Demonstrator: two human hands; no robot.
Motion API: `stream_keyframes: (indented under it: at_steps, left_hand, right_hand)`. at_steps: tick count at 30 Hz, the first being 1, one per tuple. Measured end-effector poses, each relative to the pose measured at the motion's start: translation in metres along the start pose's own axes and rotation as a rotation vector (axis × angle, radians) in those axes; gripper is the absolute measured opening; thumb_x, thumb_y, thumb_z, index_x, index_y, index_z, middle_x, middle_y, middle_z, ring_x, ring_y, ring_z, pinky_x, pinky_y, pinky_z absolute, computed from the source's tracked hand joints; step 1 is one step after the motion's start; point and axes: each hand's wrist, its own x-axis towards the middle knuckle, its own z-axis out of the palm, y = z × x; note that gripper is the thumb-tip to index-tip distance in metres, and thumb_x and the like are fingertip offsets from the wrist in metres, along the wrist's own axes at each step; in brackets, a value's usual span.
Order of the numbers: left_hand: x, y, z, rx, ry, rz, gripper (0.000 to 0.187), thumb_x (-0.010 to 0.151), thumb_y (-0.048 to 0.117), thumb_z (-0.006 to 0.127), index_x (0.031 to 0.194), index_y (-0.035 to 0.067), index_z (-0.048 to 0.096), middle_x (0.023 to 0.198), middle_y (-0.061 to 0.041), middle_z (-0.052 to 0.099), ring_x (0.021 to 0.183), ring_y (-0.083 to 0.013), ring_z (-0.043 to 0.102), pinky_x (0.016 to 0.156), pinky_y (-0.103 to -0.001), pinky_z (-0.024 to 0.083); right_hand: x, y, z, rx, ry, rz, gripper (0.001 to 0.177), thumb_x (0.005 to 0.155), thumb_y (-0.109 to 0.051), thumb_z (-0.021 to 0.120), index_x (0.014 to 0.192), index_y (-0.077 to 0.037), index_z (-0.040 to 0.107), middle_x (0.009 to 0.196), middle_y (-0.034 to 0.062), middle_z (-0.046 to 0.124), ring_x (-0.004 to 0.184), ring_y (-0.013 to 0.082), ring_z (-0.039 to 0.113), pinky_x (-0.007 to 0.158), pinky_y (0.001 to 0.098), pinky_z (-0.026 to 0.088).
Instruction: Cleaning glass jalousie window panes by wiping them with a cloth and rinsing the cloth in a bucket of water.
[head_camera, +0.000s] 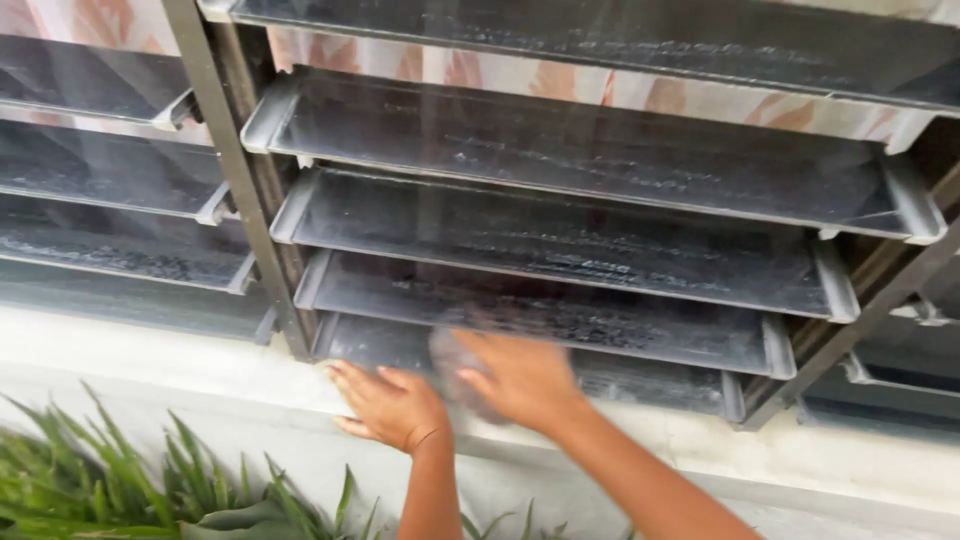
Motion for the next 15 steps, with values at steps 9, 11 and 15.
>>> stream_keyframes:
  at_steps: [9,11,15]
  left_hand:
    - [0.001,0.003,-0.009,-0.012,-0.083,-0.087,0.055,0.101,0.021,0.053,0.152,-0.001,0.048,0.165,-0.021,0.034,0.146,-0.0357,0.043,0.121,-0.063,0.014]
    - [-0.001,0.004,-0.008,-0.011,-0.049,-0.062,0.047,0.1,0.018,0.055,0.143,0.0,0.055,0.163,-0.019,0.039,0.145,-0.0338,0.045,0.119,-0.065,0.017]
    - [0.0,0.004,-0.009,-0.049,0.006,-0.018,0.034,0.1,0.015,0.053,0.129,0.0,0.065,0.159,-0.013,0.048,0.143,-0.0307,0.05,0.116,-0.069,0.02]
  right_hand:
    - [-0.056,0.093,0.044,-0.165,0.052,0.567,0.053,0.096,-0.06,0.033,0.086,-0.021,0.067,0.093,0.0059,0.074,0.091,0.0364,0.066,0.085,0.0495,0.042]
    - [-0.029,0.06,0.047,-0.106,0.13,0.376,0.048,0.096,-0.059,0.035,0.096,-0.025,0.069,0.095,0.0031,0.076,0.09,0.0331,0.069,0.079,0.05,0.046]
    - [0.03,-0.045,0.003,0.025,0.022,0.063,0.055,0.097,-0.045,0.044,0.15,-0.03,0.046,0.132,0.003,0.068,0.098,0.0359,0.071,0.067,0.0532,0.054]
